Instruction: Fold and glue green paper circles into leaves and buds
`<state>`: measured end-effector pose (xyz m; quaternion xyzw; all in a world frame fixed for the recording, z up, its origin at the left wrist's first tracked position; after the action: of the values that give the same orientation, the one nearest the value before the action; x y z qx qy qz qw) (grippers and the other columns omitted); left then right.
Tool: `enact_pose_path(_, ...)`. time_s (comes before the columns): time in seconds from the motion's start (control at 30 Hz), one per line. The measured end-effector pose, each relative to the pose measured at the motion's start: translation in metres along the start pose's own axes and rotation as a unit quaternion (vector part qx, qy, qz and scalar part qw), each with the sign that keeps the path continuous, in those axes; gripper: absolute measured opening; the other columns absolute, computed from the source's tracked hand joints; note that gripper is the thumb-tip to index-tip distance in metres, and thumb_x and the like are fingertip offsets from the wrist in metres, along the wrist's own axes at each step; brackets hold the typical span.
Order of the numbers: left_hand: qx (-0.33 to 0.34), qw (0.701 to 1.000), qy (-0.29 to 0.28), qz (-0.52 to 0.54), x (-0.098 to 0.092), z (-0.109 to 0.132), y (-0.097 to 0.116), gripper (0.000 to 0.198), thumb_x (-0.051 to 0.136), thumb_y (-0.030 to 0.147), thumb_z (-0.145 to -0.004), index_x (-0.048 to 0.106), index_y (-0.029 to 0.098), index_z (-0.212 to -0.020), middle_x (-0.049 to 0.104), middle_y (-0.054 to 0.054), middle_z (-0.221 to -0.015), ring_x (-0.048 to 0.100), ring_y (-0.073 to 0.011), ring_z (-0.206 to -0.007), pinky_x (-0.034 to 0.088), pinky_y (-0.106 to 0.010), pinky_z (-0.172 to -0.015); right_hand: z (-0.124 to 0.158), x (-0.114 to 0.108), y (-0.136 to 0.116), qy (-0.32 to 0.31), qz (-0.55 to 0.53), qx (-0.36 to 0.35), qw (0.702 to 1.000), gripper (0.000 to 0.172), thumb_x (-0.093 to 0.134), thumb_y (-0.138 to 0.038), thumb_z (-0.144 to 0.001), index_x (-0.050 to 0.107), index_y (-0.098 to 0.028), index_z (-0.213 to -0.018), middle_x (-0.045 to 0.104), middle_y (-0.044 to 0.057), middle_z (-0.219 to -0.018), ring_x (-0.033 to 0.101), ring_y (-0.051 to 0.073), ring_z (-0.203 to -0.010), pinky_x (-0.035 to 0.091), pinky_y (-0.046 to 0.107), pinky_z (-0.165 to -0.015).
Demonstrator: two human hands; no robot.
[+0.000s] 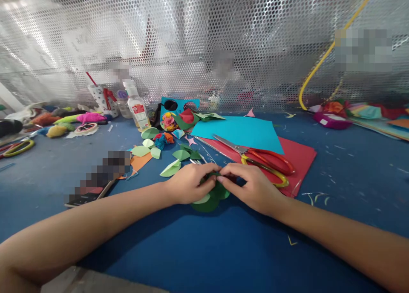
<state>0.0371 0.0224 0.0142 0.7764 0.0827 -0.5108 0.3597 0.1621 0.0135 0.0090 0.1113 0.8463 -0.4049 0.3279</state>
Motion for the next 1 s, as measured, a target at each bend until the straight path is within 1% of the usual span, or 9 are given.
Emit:
enact_pose_path(0.17,0.006,1.000,0.004,0.011,0.0000,-0.0010,-0.0005,0.027,0.039,0.014,-0.080,0.052,0.015,-0.104,0.064,-0.006,-0.093,0.060,-0.0156,-0.080,0.046,-0.024,-0.070,-0.0007,0.0008,0.0005,-0.007,-0.003,0.000,1.000,0.010,0.049,-0.022,-0.082,0.056,-0.018,-0.076,0.060,0.000,-0.072,0.055,0.012,-0.064,0.042,0.023,-0.058)
enact_pose_path(0.27,0.013,1.000,0.005,0.009,0.0001,-0.0012,-0.0007,0.029,0.037,0.016,-0.083,0.051,0.016,-0.109,0.064,-0.006,-0.094,0.061,-0.0156,-0.081,0.046,-0.025,-0.070,-0.0011,-0.0013,-0.0004,0.010,-0.003,-0.003,1.000,0.009,0.049,-0.021,-0.082,0.056,-0.018,-0.077,0.060,0.000,-0.073,0.054,0.012,-0.065,0.043,0.023,-0.061)
enact_pose_path(0.33,0.016,1.000,0.011,0.003,0.0005,-0.0011,-0.0016,0.031,0.035,0.018,-0.086,0.048,0.017,-0.114,0.064,-0.006,-0.098,0.061,-0.0163,-0.085,0.047,-0.026,-0.072,-0.0013,-0.0033,-0.0003,0.027,-0.004,0.001,1.000,0.010,0.049,-0.021,-0.082,0.056,-0.018,-0.076,0.059,0.000,-0.073,0.054,0.012,-0.066,0.043,0.023,-0.061)
enact_pose_path(0.43,0.010,0.999,0.028,-0.012,0.0010,-0.0007,-0.0049,0.034,0.032,0.022,-0.089,0.045,0.018,-0.120,0.063,-0.007,-0.104,0.060,-0.0179,-0.092,0.047,-0.028,-0.076,-0.0014,-0.0045,0.0016,0.042,-0.004,0.017,0.999,0.010,0.049,-0.022,-0.082,0.056,-0.018,-0.075,0.059,0.000,-0.071,0.054,0.012,-0.064,0.043,0.023,-0.060)
enact_pose_path(0.53,-0.001,0.999,0.040,-0.026,0.0011,0.0001,-0.0072,0.035,0.032,0.024,-0.089,0.044,0.018,-0.122,0.063,-0.008,-0.105,0.060,-0.0186,-0.094,0.047,-0.029,-0.078,-0.0014,-0.0038,0.0045,0.043,-0.002,0.037,0.998,0.009,0.050,-0.024,-0.082,0.055,-0.019,-0.076,0.060,-0.001,-0.069,0.055,0.012,-0.063,0.044,0.023,-0.058)
enact_pose_path(0.63,-0.010,0.998,0.048,-0.032,-0.0001,0.0008,-0.0071,0.035,0.033,0.023,-0.088,0.044,0.019,-0.122,0.064,-0.007,-0.101,0.061,-0.0182,-0.090,0.048,-0.029,-0.076,-0.0014,-0.0033,0.0058,0.042,0.001,0.045,0.998,0.010,0.049,-0.025,-0.082,0.055,-0.019,-0.077,0.060,0.000,-0.070,0.056,0.013,-0.063,0.045,0.024,-0.058)
enact_pose_path(0.8,-0.021,0.998,0.055,-0.024,-0.0018,0.0009,-0.0062,0.034,0.037,0.023,-0.086,0.045,0.021,-0.119,0.067,-0.003,-0.086,0.063,-0.0150,-0.073,0.048,-0.024,-0.063,-0.0009,-0.0042,0.0056,0.050,0.004,0.042,0.998,0.009,0.050,-0.025,-0.081,0.055,-0.019,-0.078,0.061,0.000,-0.071,0.057,0.013,-0.064,0.045,0.024,-0.059)
enact_pose_path(1.0,-0.023,0.998,0.057,-0.012,0.0006,0.0007,-0.0086,0.035,0.044,0.023,-0.082,0.047,0.020,-0.117,0.066,-0.005,-0.094,0.062,-0.0154,-0.077,0.049,-0.025,-0.067,0.0000,-0.0046,0.0046,0.063,0.005,0.034,0.997,0.007,0.051,-0.024,-0.081,0.056,-0.019,-0.078,0.062,-0.001,-0.071,0.057,0.012,-0.063,0.045,0.023,-0.059)
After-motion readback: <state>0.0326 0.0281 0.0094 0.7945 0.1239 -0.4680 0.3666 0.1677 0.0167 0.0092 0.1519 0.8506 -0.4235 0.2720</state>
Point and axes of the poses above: each hand's wrist, its own z-axis away from the middle knuckle, its own x-axis out of the palm, y = z × x, the point moved 5 cm from there along -z, towards the middle knuckle
